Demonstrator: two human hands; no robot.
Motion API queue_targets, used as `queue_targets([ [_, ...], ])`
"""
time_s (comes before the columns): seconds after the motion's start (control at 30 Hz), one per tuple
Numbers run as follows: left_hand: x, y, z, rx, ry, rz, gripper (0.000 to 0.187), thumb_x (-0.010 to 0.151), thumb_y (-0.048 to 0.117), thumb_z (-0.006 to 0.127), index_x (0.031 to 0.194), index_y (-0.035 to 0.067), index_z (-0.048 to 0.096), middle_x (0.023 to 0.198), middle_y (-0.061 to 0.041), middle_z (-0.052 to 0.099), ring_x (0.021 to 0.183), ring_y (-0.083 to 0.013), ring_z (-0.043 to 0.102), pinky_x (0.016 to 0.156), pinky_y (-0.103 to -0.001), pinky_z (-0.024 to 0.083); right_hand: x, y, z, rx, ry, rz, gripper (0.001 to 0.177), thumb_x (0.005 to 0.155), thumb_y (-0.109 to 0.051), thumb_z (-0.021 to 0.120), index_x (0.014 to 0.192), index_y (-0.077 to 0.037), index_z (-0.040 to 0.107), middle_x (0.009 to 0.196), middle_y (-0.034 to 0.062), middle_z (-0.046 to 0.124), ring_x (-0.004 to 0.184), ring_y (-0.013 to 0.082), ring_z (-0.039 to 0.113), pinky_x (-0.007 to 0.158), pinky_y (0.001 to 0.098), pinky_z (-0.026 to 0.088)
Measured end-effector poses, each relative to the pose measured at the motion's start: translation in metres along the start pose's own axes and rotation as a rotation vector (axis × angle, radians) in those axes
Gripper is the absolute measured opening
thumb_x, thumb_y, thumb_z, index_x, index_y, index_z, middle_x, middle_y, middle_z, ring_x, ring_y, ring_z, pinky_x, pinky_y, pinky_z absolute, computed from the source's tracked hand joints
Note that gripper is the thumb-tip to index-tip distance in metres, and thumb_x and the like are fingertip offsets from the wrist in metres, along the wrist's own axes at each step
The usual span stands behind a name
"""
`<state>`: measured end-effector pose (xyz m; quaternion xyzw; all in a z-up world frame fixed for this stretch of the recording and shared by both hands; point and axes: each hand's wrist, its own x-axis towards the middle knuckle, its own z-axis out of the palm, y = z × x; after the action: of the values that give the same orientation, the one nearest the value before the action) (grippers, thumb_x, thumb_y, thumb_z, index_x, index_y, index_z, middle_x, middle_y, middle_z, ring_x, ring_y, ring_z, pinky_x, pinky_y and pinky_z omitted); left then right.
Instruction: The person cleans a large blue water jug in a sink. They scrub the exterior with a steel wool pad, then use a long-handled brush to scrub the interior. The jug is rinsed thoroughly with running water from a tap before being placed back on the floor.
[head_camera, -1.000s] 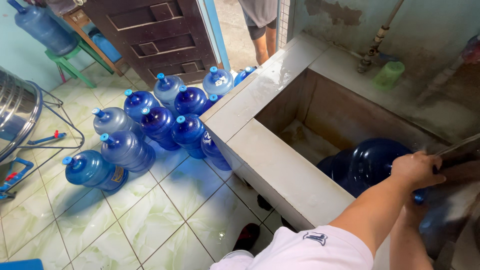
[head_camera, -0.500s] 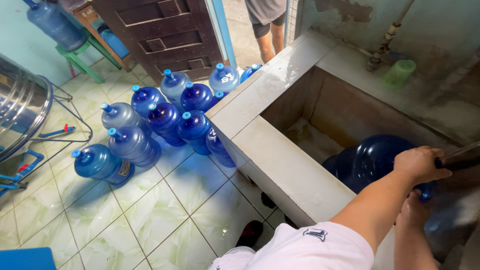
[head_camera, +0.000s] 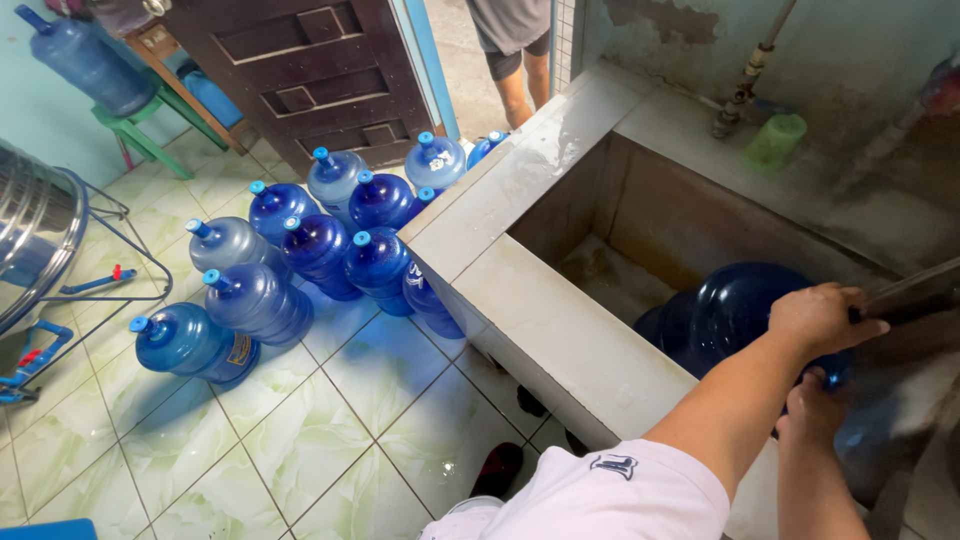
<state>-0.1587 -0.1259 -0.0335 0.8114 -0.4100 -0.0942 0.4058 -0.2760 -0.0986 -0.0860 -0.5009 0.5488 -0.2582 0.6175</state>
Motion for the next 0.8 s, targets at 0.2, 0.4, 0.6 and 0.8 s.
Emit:
queue_targets([
  [0.2, 0.002, 0.007, 0.0, 0.015, -0.073, -0.018, 0.044, 0.081, 0.059, 0.067, 0.106, 0.024, 0.075, 0.11, -0.002, 0.076, 0.099, -0.0245, 0.075, 0.072, -0.042, 0.062, -0.001, -0.003, -0.004, 0.005, 0.001, 0.002, 0.071, 0.113, -0.026, 0.051, 0.168, -0.014, 0.007, 0.161, 0.0175, 0.038, 0.142, 0.0285, 0.049, 0.11, 0.0415, 0.046],
  [0.4, 0.002, 0.007, -0.002, 0.016, -0.074, -0.01, 0.042, 0.08, 0.056, 0.069, 0.106, 0.025, 0.074, 0.111, -0.002, 0.074, 0.1, -0.0243, 0.074, 0.071, -0.042, 0.062, 0.002, 0.0, 0.0, 0.016, -0.003, -0.001, 0.071, 0.113, -0.026, 0.05, 0.167, -0.014, 0.006, 0.161, 0.0174, 0.037, 0.143, 0.0284, 0.049, 0.11, 0.0412, 0.047],
  [0.6, 0.002, 0.005, -0.008, -0.048, -0.015, -0.01, 0.036, 0.08, 0.053, 0.07, 0.1, 0.023, 0.074, 0.11, -0.002, 0.075, 0.102, -0.025, 0.074, 0.075, -0.043, 0.061, 0.009, 0.006, 0.001, 0.032, -0.002, -0.041, 0.071, 0.112, -0.026, 0.048, 0.167, -0.015, 0.004, 0.161, 0.0173, 0.036, 0.143, 0.0283, 0.049, 0.109, 0.0409, 0.047],
  [0.8, 0.0, 0.003, -0.006, -0.065, -0.011, -0.018, 0.033, 0.079, 0.049, 0.073, 0.097, 0.022, 0.074, 0.108, -0.003, 0.075, 0.1, -0.0272, 0.074, 0.075, -0.046, 0.06, 0.005, 0.002, 0.003, -0.015, 0.015, 0.011, 0.073, 0.112, -0.03, 0.046, 0.168, -0.019, 0.0, 0.161, 0.0173, 0.036, 0.142, 0.0296, 0.051, 0.109, 0.042, 0.052],
])
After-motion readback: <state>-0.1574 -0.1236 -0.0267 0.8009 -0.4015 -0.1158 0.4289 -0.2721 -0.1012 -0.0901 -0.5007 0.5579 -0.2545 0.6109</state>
